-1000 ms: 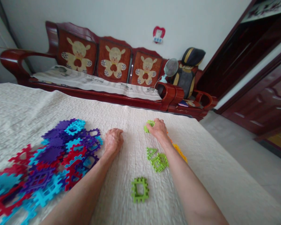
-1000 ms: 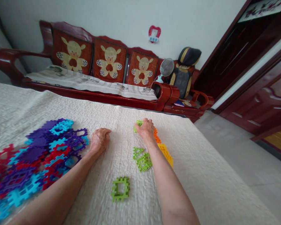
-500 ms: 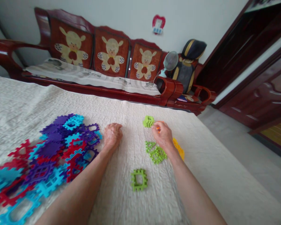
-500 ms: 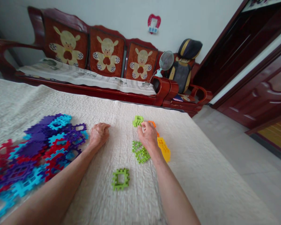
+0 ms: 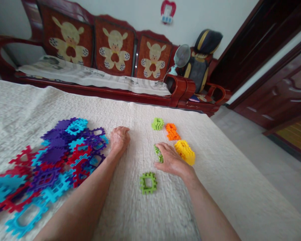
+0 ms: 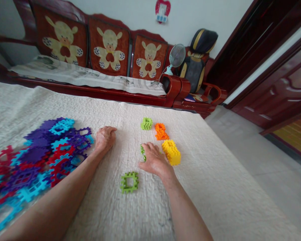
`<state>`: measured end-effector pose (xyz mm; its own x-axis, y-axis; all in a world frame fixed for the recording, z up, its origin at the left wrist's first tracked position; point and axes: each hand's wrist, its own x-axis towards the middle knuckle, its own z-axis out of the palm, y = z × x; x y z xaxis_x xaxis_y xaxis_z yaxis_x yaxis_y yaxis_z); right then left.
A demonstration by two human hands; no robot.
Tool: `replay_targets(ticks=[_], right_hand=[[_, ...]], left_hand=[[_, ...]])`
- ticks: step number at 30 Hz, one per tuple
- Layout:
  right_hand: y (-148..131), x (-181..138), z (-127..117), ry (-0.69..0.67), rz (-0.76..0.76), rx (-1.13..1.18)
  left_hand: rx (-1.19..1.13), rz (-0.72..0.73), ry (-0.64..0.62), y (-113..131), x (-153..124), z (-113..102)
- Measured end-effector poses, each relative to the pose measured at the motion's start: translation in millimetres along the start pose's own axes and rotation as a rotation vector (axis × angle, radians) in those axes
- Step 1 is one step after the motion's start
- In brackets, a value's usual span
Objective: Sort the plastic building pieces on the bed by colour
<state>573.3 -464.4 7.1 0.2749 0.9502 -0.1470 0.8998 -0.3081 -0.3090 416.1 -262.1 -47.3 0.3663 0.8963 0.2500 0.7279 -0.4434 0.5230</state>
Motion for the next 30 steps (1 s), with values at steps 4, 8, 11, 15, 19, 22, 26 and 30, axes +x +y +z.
replay_targets(ticks=[4,8,11,15,19,22,26,30], right_hand=[[4.2,2.3,-3.0,-0.056,-0.016,0.019],[6.3,0.1,-10.0,-0.09,0.015,0.013],[5.1,-0.1,-9.0,-0.079,-0.009,0.022],[-4.1,8.6,2.8,0.042,-0.054,0.101],[-16.0,23.5,18.6,0.204,-0.224,0.255],[-18.2,30.2,25.9,0.275,-0.373,0.346],[-11.9,30.6,27.2,0.299,-0.446,0.345],[-6.8,28.5,26.8,0.28,-0.455,0.326]], left_hand=[[0.006,-0.01,-0.012,1.1,0.0,-0.7],[0.016,-0.012,-0.009,1.2,-0.2,-0.4],[0.024,-0.018,-0.008,0.7,-0.3,0.3],[0.022,-0.019,-0.003,-0.7,0.5,2.0],[0.023,-0.018,-0.002,-2.1,1.6,3.8],[0.02,-0.01,-0.004,-2.2,1.9,3.9],[0.018,-0.007,-0.008,-1.4,1.5,2.5],[0.022,-0.011,-0.006,-0.8,1.2,1.7]])
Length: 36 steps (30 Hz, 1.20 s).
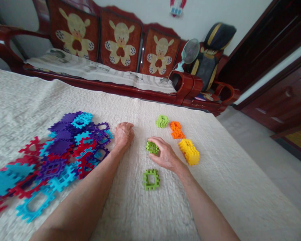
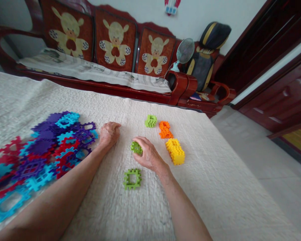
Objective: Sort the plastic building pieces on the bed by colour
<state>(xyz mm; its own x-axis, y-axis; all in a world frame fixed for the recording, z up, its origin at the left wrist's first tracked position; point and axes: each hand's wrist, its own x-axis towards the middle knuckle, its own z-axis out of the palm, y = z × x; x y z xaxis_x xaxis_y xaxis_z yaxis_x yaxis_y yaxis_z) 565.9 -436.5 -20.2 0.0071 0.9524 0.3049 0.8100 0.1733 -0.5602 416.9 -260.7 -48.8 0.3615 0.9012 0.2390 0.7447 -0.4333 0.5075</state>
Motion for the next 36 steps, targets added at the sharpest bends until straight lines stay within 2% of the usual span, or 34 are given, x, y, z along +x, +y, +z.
replay_targets(ticks=[8,10,12,14,16,20,25,30,36], right_hand=[[-10.0,0.3,3.1,-0.054,-0.041,0.054],[-8.6,2.1,3.5,0.003,-0.025,0.052],[-2.5,4.2,2.1,0.13,0.031,0.046],[8.0,5.7,-0.7,0.264,0.146,0.051],[20.7,5.9,-3.2,0.342,0.291,0.073],[42.5,3.3,-3.7,0.359,0.46,0.082],[52.7,-1.3,-1.6,0.402,0.444,-0.101],[47.7,-1.1,-1.1,0.335,0.482,-0.219],[28.0,7.0,-8.3,0.124,0.562,-0.35]], left_hand=[[-0.013,0.015,0.001,0.3,-0.7,-0.4],[-0.011,0.014,-0.005,0.6,-0.9,-0.7],[-0.012,0.011,-0.009,0.9,-1.1,-1.0],[-0.012,0.004,-0.008,1.2,-1.2,-1.1],[-0.008,-0.002,-0.009,1.4,-1.2,-1.0],[0.001,0.001,-0.013,1.2,-1.2,-1.2],[0.003,0.008,-0.015,2.3,-2.1,-3.7],[-0.005,0.001,-0.025,4.2,-2.7,-5.7],[-0.009,0.005,-0.026,3.4,-2.3,-4.7]])
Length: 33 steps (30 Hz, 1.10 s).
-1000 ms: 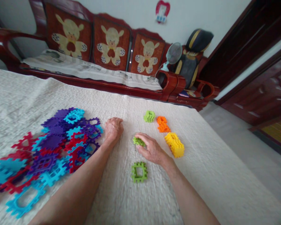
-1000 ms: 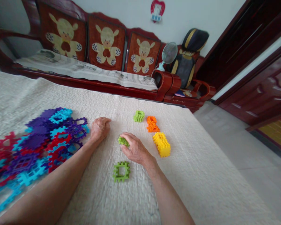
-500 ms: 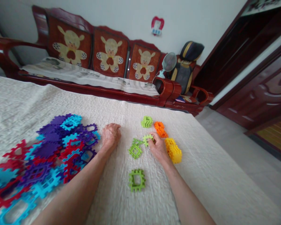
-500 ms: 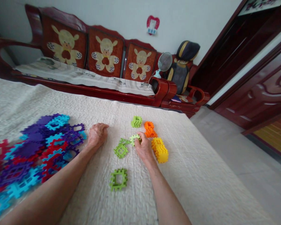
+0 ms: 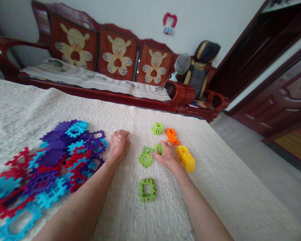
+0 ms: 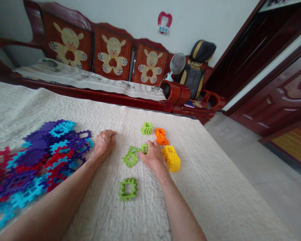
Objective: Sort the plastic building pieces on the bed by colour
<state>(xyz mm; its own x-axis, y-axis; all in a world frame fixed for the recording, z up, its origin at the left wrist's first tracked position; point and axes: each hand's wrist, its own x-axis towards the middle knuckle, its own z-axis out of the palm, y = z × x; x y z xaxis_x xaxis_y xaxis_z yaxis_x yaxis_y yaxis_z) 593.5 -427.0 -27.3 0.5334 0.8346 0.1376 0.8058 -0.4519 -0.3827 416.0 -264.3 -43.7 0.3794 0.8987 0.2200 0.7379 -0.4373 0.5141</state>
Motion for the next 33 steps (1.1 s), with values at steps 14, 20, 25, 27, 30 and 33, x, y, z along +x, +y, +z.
replay_targets(ticks=[14,20,25,27,30,33], right_hand=[[-5.0,60.8,14.9,0.479,-0.1,0.183],[0.2,62.8,34.6,0.539,-0.126,0.218],[3.2,63.2,37.1,0.532,-0.091,0.197],[2.3,63.7,36.1,0.517,-0.099,0.188],[0.9,64.1,35.2,0.504,-0.109,0.174],[1.4,63.5,35.4,0.523,-0.121,0.161]], left_hand=[[0.007,0.014,0.029,-3.0,0.3,4.1],[0.005,0.021,0.04,-2.9,0.0,4.2],[0.021,0.02,0.037,-3.4,0.3,5.0],[0.017,0.023,0.035,-3.9,0.6,5.6],[0.015,0.028,0.035,-4.4,1.0,6.1],[0.02,0.023,0.037,-3.9,0.8,5.8]])
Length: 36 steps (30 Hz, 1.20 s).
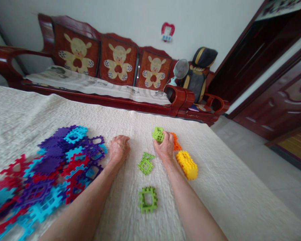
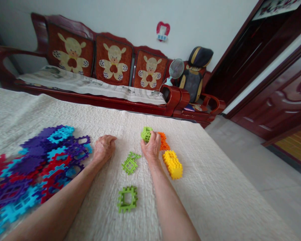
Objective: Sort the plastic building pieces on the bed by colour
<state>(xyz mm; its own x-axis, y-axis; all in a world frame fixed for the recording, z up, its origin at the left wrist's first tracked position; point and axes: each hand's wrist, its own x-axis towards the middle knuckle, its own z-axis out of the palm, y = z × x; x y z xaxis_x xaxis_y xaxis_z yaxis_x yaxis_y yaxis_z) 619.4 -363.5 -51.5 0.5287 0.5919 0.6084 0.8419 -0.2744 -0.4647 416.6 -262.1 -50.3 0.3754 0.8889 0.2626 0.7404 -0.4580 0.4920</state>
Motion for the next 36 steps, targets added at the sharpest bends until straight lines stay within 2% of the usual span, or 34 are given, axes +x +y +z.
replay_targets(ticks=[6,10,12,15,17,20,25,32,34,36], right_hand=[[1.2,-3.3,-4.7,0.019,-0.02,-0.011],[-4.3,-9.2,-11.1,0.013,-0.021,0.093],[-9.3,-15.2,-16.2,-0.071,0.006,0.18],[-19.0,-27.8,-28.8,-0.319,0.004,0.282],[-26.5,-36.6,-39.7,-0.464,-0.065,0.306],[-37.1,-47.1,-54.7,-0.578,-0.177,0.265],[-46.4,-52.0,-65.4,-0.667,-0.218,0.156],[-52.6,-49.2,-67.7,-0.655,-0.274,0.114],[-57.1,-48.3,-70.2,-0.655,-0.265,0.105],[-60.1,-45.5,-73.9,-0.722,-0.213,0.152]], left_hand=[[-0.006,-0.004,0.013,1.4,-0.6,-1.3],[-0.014,-0.003,0.009,0.8,0.0,-1.4],[-0.019,0.001,0.004,0.3,0.1,-1.2],[-0.02,0.006,0.002,0.1,0.0,-0.9],[-0.015,0.009,0.008,0.1,-0.2,-0.5],[-0.013,0.012,0.012,0.0,-0.3,-0.3],[-0.003,0.003,0.001,-0.1,-0.2,-1.3],[-0.001,0.004,-0.012,-0.7,0.9,-0.1],[-0.003,-0.001,-0.007,-1.4,1.3,1.0],[-0.007,-0.007,-0.004,-2.1,1.6,2.1]])
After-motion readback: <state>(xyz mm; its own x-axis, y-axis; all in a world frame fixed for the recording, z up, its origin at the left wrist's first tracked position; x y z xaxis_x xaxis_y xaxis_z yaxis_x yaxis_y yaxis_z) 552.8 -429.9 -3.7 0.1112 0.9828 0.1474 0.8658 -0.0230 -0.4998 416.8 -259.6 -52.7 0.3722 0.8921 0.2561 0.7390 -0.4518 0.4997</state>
